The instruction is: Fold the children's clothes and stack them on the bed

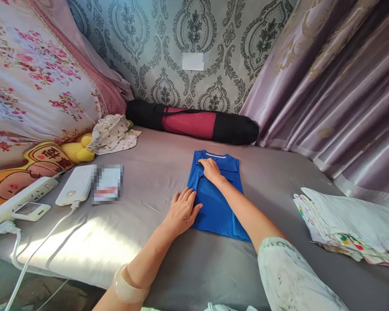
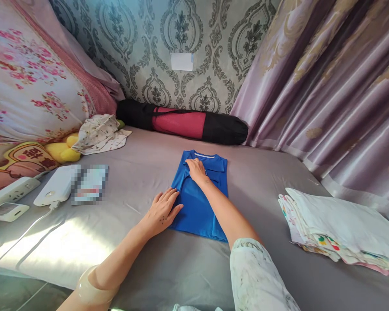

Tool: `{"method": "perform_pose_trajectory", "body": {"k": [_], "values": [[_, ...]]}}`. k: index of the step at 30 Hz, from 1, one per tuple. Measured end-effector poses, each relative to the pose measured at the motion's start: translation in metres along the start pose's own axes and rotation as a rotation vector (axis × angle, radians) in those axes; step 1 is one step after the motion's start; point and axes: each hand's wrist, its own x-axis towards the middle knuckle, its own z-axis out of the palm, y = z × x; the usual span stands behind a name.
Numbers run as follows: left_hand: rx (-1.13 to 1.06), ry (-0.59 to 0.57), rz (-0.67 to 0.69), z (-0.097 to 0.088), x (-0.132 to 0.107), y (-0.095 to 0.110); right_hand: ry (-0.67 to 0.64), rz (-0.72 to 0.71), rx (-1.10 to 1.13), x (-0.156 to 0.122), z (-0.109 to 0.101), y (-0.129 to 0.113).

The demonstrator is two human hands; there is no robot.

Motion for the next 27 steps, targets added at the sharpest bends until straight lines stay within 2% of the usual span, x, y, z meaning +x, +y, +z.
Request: {"method": "perform_pose_trajectory", "body": {"k": [3,6,10,13,17,20,27], "values": [[0.000,0.012,0.010,0.000,0.000,0.000,-0.057,-0.005,-0.034,-0.001,-0.008,-0.001],[-0.003,0.008,0.005,0.000,0.000,0.001,-0.088,-0.010,0.029,0.006,-0.018,0.002],[-0.014,0.015,-0.003,0.000,0.000,0.000,0.015,0.110,0.150,0.026,-0.021,0.008],[-0.012,0.040,0.009,0.003,0.001,-0.001,0.041,0.188,0.077,0.036,-0.013,0.002],[0.031,0.041,0.035,0.012,0.001,-0.001,-0.060,0.134,-0.042,0.037,0.005,-0.019],[0.067,-0.006,0.039,0.018,0.000,0.000,-0.098,0.171,-0.075,0.034,0.017,-0.030],[0.046,-0.023,0.049,0.016,0.000,-0.001,-0.132,0.199,-0.053,0.033,0.022,-0.030]]}}
